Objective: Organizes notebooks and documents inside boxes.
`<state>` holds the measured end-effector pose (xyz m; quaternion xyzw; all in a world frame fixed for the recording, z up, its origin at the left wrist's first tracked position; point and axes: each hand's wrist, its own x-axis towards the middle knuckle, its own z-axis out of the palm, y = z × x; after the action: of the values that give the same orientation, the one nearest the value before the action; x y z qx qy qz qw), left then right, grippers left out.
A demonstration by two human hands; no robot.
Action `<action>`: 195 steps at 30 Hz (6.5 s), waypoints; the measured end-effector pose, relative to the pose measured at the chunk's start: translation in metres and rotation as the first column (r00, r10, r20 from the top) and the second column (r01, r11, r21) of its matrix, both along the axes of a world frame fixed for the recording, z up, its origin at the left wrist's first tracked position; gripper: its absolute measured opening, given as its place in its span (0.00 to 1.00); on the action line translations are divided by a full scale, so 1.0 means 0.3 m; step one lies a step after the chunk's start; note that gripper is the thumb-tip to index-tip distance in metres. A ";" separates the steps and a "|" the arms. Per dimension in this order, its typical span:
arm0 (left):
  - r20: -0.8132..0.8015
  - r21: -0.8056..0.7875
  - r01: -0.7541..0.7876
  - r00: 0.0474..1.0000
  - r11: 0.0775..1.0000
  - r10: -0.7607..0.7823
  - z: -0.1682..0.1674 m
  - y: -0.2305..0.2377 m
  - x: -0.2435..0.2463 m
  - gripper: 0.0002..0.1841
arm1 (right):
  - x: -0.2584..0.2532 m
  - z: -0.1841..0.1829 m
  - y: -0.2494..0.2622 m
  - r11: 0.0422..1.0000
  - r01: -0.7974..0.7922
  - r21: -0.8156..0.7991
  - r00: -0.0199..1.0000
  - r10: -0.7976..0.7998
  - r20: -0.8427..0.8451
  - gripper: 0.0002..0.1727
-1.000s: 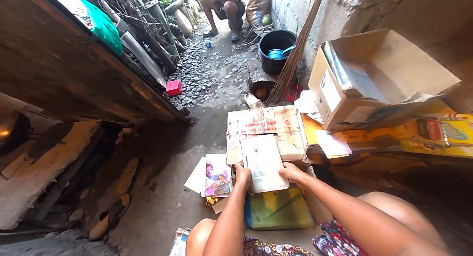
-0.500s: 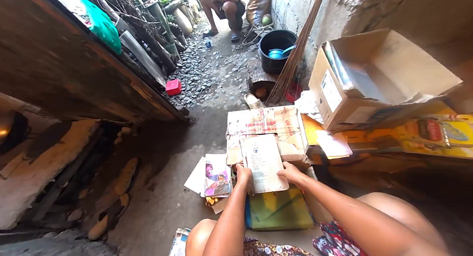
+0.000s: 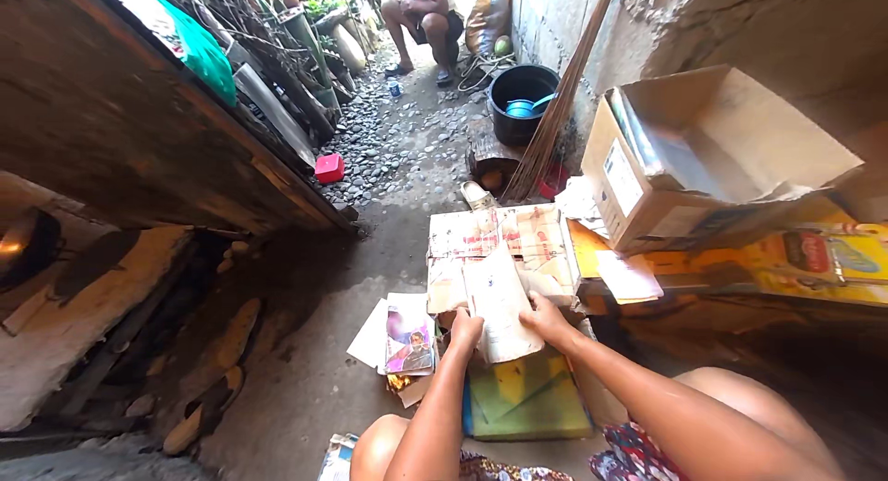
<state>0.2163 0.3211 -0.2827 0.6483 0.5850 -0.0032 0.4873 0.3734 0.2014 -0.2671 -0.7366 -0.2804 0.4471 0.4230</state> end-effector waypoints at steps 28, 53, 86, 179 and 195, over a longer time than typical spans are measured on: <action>0.452 -0.159 -0.225 0.849 0.961 0.273 0.087 -0.005 0.002 0.11 | -0.057 0.010 0.000 0.979 -0.154 -0.133 0.976 0.172 0.132 0.28; 0.348 -0.090 -0.376 0.856 0.922 0.383 0.164 0.121 -0.201 0.13 | 0.114 -0.031 0.000 0.986 0.113 -0.125 0.989 -0.099 0.109 0.18; 0.247 -0.038 -0.374 0.895 0.927 0.371 0.160 0.126 -0.202 0.15 | 0.113 -0.060 -0.002 0.977 0.089 -0.192 0.986 -0.059 0.155 0.18; 0.505 -0.337 -0.217 0.780 0.916 0.371 0.153 0.054 -0.100 0.15 | 0.079 -0.031 -0.008 0.971 0.056 -0.232 0.981 -0.011 0.193 0.21; 0.480 -0.294 -0.208 0.812 0.933 0.332 0.123 0.024 -0.040 0.12 | 0.099 -0.030 -0.020 0.976 0.012 -0.219 0.976 0.036 0.216 0.22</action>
<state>0.2043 0.3283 -0.2457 0.4739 0.5127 0.1757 0.6941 0.4031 0.1956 -0.2760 -0.8217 -0.2789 0.3939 0.3031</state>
